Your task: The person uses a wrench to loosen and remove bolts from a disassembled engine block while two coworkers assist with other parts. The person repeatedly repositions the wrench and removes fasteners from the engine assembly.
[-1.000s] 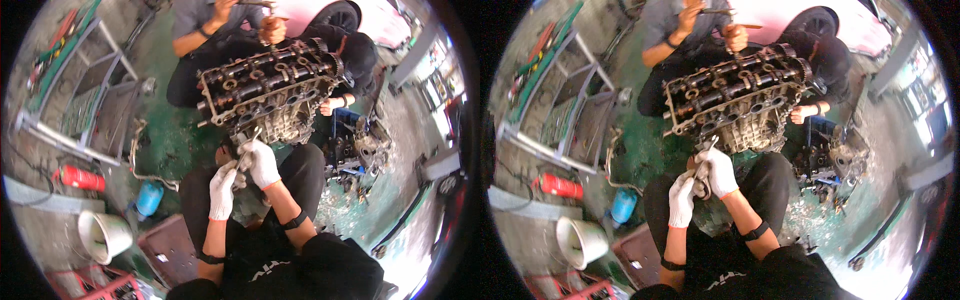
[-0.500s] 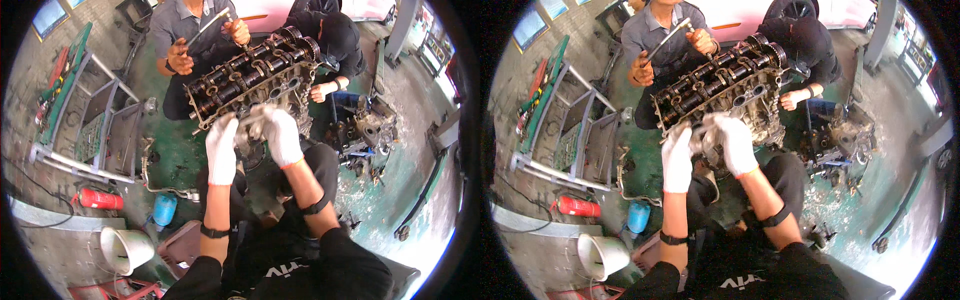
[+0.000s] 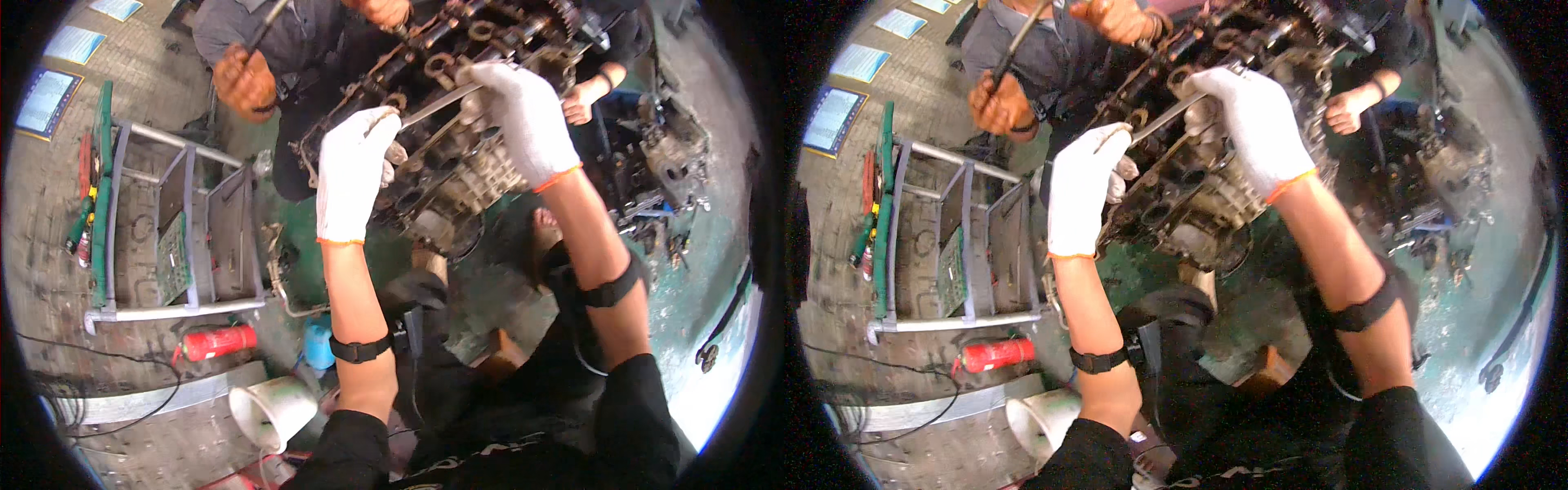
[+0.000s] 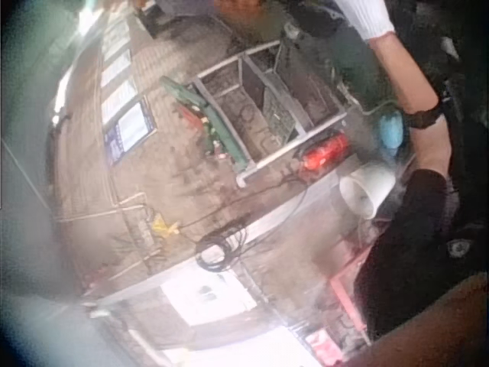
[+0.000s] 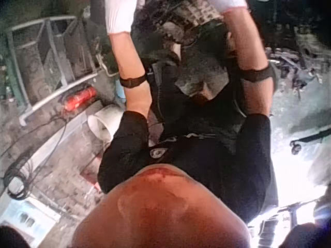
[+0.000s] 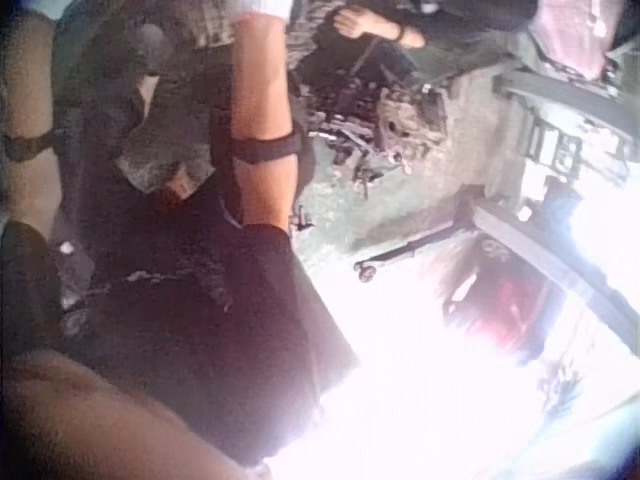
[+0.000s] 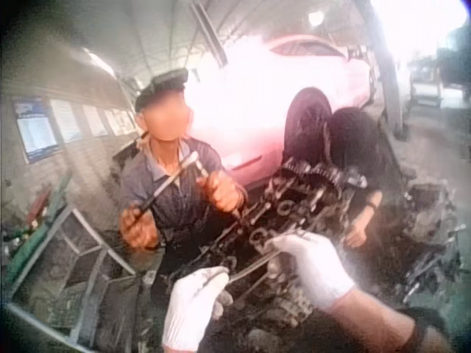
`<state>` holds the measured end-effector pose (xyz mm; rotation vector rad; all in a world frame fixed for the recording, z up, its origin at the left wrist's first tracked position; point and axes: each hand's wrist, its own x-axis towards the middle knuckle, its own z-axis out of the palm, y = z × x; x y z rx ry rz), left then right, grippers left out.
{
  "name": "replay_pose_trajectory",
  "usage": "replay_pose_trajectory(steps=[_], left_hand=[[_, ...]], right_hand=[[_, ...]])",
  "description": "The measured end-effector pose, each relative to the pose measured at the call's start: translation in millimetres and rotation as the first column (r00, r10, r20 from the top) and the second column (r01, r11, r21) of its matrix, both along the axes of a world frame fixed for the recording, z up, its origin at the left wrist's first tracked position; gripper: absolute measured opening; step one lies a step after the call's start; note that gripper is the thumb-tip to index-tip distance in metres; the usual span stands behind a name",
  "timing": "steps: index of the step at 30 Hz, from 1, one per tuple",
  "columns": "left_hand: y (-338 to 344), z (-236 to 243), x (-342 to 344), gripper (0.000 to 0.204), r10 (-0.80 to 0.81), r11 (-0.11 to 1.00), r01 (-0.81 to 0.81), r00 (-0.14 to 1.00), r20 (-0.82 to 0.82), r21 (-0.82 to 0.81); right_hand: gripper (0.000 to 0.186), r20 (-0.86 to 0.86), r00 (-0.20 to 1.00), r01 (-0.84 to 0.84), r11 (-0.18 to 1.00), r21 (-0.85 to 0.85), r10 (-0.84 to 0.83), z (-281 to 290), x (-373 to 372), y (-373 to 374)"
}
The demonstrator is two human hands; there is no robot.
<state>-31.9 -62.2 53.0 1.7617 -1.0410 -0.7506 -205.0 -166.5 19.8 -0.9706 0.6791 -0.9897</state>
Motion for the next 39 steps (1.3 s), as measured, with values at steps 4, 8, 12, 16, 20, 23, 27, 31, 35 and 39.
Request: replay_pose_trajectory(steps=[4,8,12,16,20,23,27,31,35,39], left_hand=[[1,4,4,0.028,0.189,0.980,-0.185,0.981,0.051,-0.080],[-5,5,-1,0.030,0.150,0.988,-0.144,0.983,0.107,-0.062],[-11,6,-7,0.027,0.156,0.987,-0.158,0.987,0.042,0.034],[-11,7,-4,0.026,0.148,0.987,-0.151,0.988,0.049,0.062],[-15,2,-4,0.025,0.160,0.986,-0.162,0.984,0.073,0.026],[-15,0,-7,0.025,0.230,0.972,-0.232,0.972,0.059,0.040],[-8,2,-17,0.024,0.275,0.961,-0.276,0.961,0.020,0.027],[-3,4,-26,0.023,0.264,0.964,-0.266,0.960,0.090,0.012],[-4,0,-30,0.026,0.300,0.954,-0.300,0.953,0.043,-0.003],[-4,1,-28,0.031,0.278,0.959,-0.274,0.959,-0.059,0.068]], right_hand=[[0.029,-0.026,0.999,-0.049,0.994,-0.100,0.047,-1,-2,-13],[0.033,-0.123,0.991,-0.065,0.984,-0.164,0.045,0,-13,-16],[0.031,-0.086,0.996,-0.054,0.979,-0.196,0.038,-5,-14,-9],[0.031,-0.176,0.983,0.001,0.971,-0.240,-0.045,-5,-17,-3],[0.032,-0.144,0.988,0.021,0.981,-0.195,-0.050,-2,-20,-1],[0.032,-0.082,0.993,0.062,0.975,-0.213,-0.081,6,-18,-1],[0.029,-0.029,0.993,0.115,0.988,-0.101,-0.119,23,-13,4],[0.035,-0.111,0.980,0.155,0.983,-0.098,-0.166,30,-16,12],[0.031,-0.149,0.970,0.168,0.972,-0.166,-0.193,16,-25,10],[0.029,-0.106,0.973,0.165,0.938,-0.305,-0.206,5,-31,0]])
